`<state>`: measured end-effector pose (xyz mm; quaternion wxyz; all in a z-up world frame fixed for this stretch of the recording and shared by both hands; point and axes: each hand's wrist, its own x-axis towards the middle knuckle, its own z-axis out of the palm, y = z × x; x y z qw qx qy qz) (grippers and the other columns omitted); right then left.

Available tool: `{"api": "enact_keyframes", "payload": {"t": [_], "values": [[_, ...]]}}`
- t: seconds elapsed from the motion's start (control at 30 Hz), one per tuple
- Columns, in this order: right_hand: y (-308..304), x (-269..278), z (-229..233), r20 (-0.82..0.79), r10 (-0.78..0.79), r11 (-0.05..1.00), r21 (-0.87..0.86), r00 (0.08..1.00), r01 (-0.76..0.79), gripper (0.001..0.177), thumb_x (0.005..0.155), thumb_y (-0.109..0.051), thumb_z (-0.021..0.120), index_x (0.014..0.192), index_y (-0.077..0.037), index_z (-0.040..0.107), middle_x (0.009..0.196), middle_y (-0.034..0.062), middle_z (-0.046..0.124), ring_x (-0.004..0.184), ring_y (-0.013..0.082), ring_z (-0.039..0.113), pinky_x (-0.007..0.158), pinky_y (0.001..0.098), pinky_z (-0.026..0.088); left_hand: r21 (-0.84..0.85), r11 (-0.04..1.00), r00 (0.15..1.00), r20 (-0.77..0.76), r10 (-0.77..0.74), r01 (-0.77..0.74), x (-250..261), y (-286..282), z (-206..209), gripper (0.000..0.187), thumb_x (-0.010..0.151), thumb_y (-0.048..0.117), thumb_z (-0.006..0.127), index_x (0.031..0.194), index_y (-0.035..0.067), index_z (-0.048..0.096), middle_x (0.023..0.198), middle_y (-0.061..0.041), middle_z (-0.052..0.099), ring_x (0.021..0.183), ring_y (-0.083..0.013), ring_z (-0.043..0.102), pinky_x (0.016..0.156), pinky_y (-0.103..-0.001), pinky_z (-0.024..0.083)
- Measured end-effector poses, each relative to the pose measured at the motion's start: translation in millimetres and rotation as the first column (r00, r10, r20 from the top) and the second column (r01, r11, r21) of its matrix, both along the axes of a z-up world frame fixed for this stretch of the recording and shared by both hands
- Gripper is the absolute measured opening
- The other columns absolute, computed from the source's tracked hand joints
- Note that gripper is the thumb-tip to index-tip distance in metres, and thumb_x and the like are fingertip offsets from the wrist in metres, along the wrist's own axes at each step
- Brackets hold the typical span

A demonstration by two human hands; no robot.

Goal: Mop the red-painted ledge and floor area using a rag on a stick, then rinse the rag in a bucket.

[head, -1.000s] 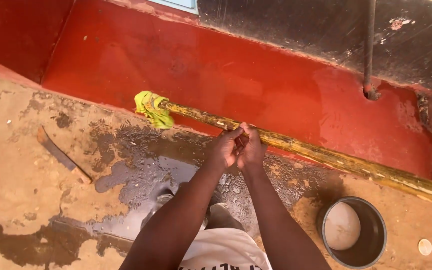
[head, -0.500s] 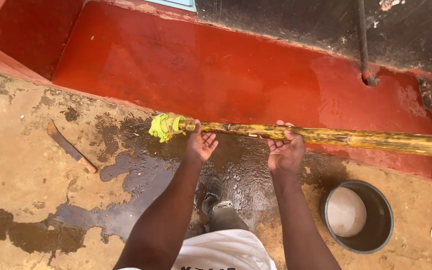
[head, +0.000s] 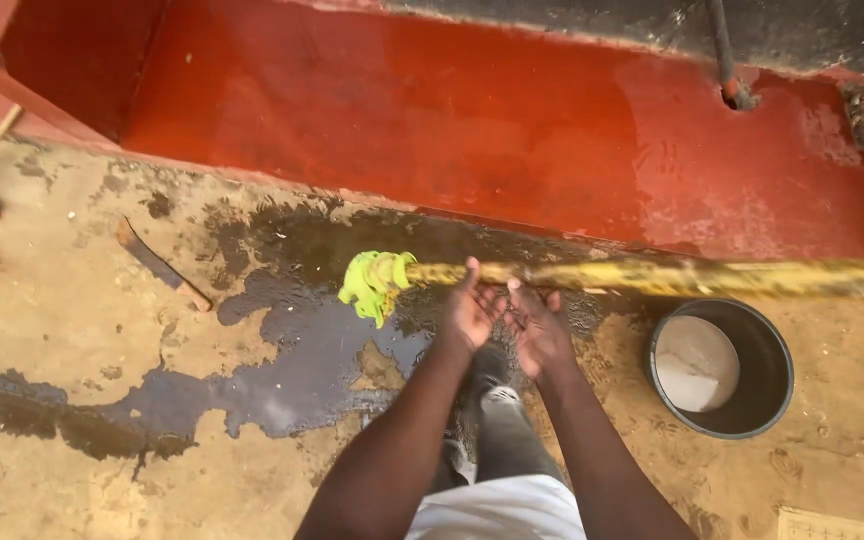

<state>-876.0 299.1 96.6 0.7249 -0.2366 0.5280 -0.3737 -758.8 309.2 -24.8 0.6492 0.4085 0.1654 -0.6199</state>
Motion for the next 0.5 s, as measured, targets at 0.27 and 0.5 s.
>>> {"api": "enact_keyframes", "payload": {"t": [0.27,0.5], "values": [[-32.9,-99.4,-65.2,0.267,-0.203,0.974,0.154,0.942,0.166,0.036,0.088,-0.023,0.076,0.116,-0.007,0.058,0.099,0.0086,0.059,0.086,0.022,0.059,0.086,0.0413,0.054,-0.062,0.983,0.969,0.188,-0.159,0.173,-88.3,16.1,19.2,0.073,0.079,0.049,0.083,0.132,0.009,0.051,0.114,-0.004,0.063,0.105,-0.0193,0.059,0.094,-0.042,0.046],[-93.8,-245.2,-51.1,0.293,-0.247,0.969,0.082,0.924,0.233,0.032,0.088,-0.022,0.074,0.111,-0.01,0.055,0.095,0.0094,0.061,0.085,0.025,0.062,0.091,0.048,0.058,0.015,0.939,0.939,0.029,0.343,-0.343,-127.3,-1.6,-14.8,0.121,0.072,0.078,0.064,0.157,0.005,0.02,0.15,-0.022,0.048,0.143,-0.0351,0.046,0.116,-0.058,0.034]]}}
